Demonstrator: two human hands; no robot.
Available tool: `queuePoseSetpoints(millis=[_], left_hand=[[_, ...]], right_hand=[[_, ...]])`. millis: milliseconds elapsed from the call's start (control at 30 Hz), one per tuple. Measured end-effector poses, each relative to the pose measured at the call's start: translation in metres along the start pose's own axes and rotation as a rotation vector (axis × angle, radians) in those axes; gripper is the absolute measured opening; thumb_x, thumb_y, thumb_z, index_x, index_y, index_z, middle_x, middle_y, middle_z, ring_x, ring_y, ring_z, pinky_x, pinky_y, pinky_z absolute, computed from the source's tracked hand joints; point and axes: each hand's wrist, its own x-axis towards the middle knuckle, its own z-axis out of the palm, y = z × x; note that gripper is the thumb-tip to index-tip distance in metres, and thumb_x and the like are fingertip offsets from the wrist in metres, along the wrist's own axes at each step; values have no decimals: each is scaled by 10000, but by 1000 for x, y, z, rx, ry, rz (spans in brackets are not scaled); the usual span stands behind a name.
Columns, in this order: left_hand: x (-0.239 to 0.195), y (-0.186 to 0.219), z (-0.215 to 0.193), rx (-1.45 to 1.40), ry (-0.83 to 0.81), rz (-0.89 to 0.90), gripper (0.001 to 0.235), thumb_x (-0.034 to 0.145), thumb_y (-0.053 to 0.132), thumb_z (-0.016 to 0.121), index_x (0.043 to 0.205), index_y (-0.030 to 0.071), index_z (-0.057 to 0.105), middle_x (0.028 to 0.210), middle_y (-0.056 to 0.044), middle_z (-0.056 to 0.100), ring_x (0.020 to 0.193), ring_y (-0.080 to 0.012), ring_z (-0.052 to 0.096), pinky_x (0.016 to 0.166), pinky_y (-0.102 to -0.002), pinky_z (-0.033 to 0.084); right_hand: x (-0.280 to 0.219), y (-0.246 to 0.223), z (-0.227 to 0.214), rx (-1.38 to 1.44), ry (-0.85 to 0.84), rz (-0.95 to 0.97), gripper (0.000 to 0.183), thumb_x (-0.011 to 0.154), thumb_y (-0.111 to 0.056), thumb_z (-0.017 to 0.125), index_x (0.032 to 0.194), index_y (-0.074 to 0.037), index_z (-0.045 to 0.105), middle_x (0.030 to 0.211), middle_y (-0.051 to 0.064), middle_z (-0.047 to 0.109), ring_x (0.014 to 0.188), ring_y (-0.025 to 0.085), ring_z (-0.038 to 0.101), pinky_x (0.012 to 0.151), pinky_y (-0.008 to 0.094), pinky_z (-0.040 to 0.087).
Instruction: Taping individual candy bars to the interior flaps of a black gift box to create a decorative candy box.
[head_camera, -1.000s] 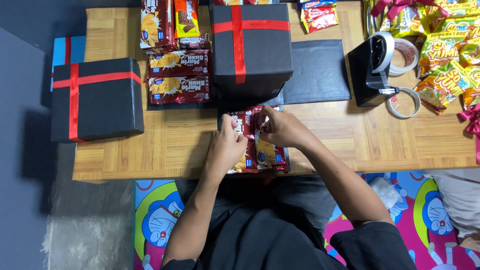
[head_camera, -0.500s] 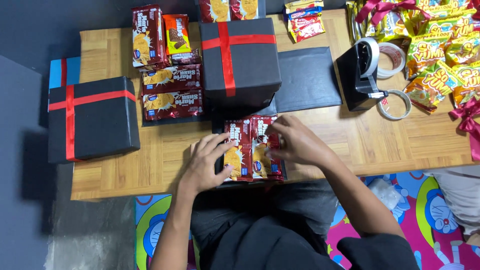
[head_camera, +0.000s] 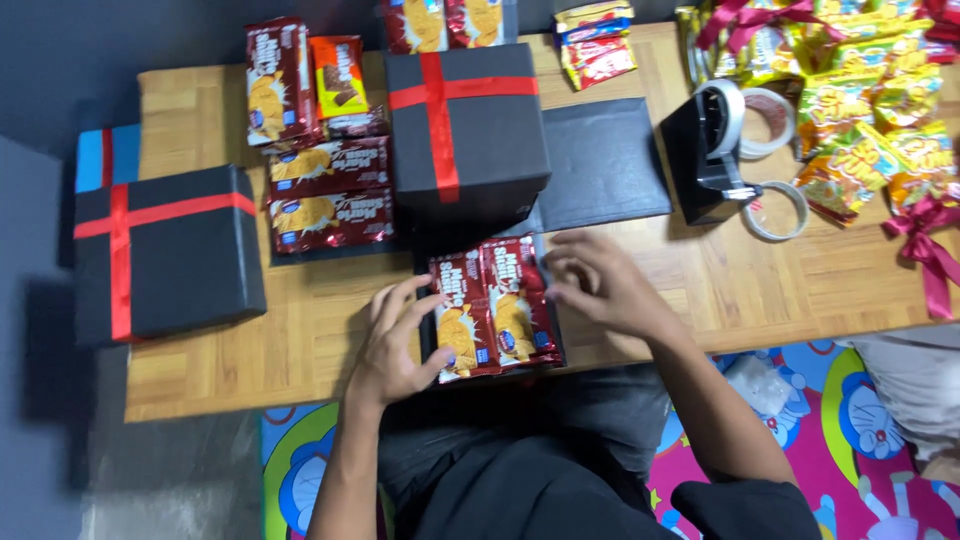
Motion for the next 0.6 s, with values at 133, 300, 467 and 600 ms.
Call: queuePoseSetpoints(millis=[133,300,467,600], left_hand=[[0,2,-4,-34,23,16,603,826,522,694,1311,166,644,1420,-137,533,1274,-408,482,1073,-534,367],[-1,5,0,29,18,-58,637,762,417,695,1285,56,645,1459,-183,486,1361,-370,393,1083,-547,383],[-2,-1,2,42,14,-19,666,775,413,687,1338,69,598,1469,-182,481,1333,-359,406,1087,-532,372],[-2,1,2,74,24,-24,653,781,415,687,1312,43,613,1447,-193,507,1321,-361,423,1069,-514,394]], right_hand=[[-6,45,-46,-58,330,48,278,839,-123,771,1116,-112,750,1186,137,693,1160,382,654,1026,497,474],[-17,60,-102,-299,694,173,100,927,-59,725,996,11,745,1149,160,661,1059,289,621,902,375,489],[-26,98,-132,-378,648,291,201,954,-155,710,1052,12,765,1114,172,649,1055,319,567,909,413,459],[-21,97,-141,-376,426,442,323,984,-267,678,1025,40,769,1247,200,666,1126,373,561,926,483,487]])
